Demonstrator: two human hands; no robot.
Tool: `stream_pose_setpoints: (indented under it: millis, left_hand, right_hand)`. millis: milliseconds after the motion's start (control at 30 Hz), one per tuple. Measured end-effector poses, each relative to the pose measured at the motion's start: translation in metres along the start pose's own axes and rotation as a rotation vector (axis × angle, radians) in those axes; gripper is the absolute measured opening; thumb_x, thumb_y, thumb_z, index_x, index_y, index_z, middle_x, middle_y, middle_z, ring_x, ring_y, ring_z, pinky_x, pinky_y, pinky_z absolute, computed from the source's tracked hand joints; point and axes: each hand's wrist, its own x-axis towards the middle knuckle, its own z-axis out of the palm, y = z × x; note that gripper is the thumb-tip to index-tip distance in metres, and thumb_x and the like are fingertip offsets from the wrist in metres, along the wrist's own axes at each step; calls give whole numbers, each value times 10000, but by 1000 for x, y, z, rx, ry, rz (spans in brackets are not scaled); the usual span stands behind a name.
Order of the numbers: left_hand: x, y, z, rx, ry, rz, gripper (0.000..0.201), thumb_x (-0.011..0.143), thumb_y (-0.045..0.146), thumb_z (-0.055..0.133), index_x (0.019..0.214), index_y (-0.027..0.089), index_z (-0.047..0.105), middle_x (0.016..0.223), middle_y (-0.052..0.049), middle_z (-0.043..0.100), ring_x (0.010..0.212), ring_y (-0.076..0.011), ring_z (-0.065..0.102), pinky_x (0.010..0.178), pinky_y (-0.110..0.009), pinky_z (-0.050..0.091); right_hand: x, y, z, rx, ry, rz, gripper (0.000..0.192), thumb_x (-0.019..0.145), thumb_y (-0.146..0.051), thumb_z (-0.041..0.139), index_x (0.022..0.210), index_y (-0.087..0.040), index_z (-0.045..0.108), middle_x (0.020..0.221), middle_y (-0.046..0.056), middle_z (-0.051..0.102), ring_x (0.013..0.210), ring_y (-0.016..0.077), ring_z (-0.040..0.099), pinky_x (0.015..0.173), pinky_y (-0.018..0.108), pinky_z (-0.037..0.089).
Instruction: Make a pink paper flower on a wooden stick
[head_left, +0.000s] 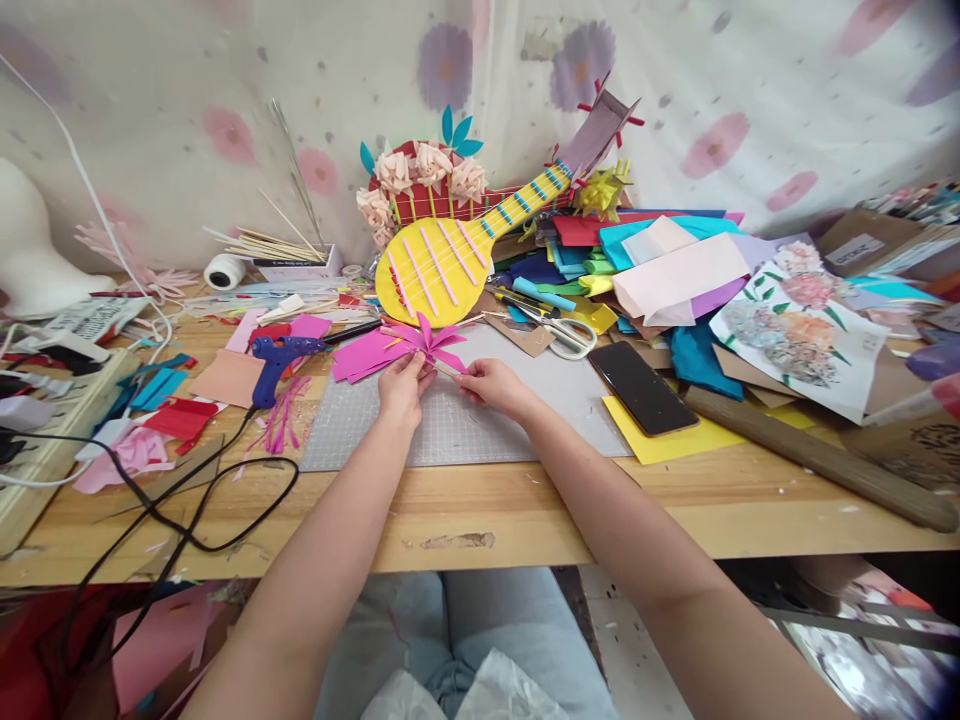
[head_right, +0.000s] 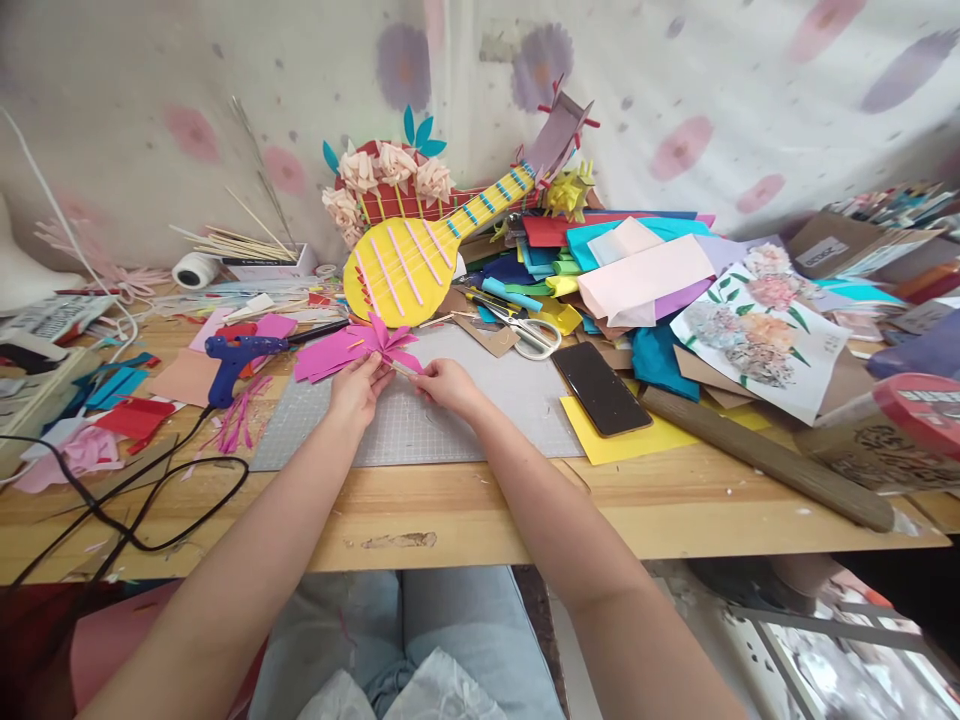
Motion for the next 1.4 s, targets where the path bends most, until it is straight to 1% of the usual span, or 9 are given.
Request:
stream_pose_setpoints:
  millis: [400,500,700,767,867,967,1067,1200,1400]
  left_hand:
    - [0,4,-1,19,53,-40,50,675,121,631,675,148,589,640,6,610,595,-77,580,654,-256,509]
    - [-1,6,1,45,102,-5,56,655,137,650,677,138,598,647,4,602,575,-75,570,578,-231,497]
    - [0,9,-2,109,130,-13,94,631,193,675,682,146,610,677,2,605,576,-76,561,538,-212,466]
    - [2,10,-5,252,111,40,114,634,239,674,699,156,630,709,-8,615,618,-94,566,592,-241,469]
    - [6,9,-11,612,77,293,179,594,265,700,744,172,673,785,-36,624,783,-157,573,767,-315,452]
    - [9,8,-17,966,173,568,260,539,288,734,776,187,696,886,-74,599,969,-234,519,917,-392,368]
    - [11,8,-21,1109,190,709,203,597,312,696,761,194,692,945,-88,590,1029,-242,496,946,-390,339]
    - [10,8,-22,1091,81,666,111,672,284,633,714,190,672,811,-49,647,877,-198,576,838,-327,402]
    - [6,4,-18,962,81,572,130,679,276,626,733,168,673,724,-21,683,664,-143,594,652,-249,420]
  right_hand:
    - [2,3,2,-154,34,-51,219,814,-344,498,676,-174,498,555,-13,592,411,59,455,450,199,320]
    - [-2,4,0,-188,93,-80,244,749,-409,576,730,-187,477,594,-21,617,467,74,491,468,198,316]
    - [-12,1,2,-337,232,-145,267,744,-404,572,627,-190,462,565,-23,598,547,99,506,518,213,304]
    - [-12,0,3,-343,248,-152,267,751,-408,562,631,-190,466,568,-21,598,558,104,510,530,216,305]
    - [-11,0,3,-348,267,-138,276,758,-424,550,637,-188,476,581,-14,606,581,112,519,542,218,306]
    - [-10,2,1,-358,266,-122,291,763,-443,536,635,-187,487,568,-12,601,583,115,524,543,217,309]
    - [-9,3,1,-363,258,-121,296,762,-455,530,645,-186,501,567,-11,598,583,114,525,542,216,314]
    - [-9,4,1,-394,280,-109,300,751,-464,538,653,-181,515,631,10,613,593,118,518,530,220,305]
    - [-7,5,2,-412,292,-102,321,759,-479,518,636,-182,508,654,17,616,587,118,510,521,220,294]
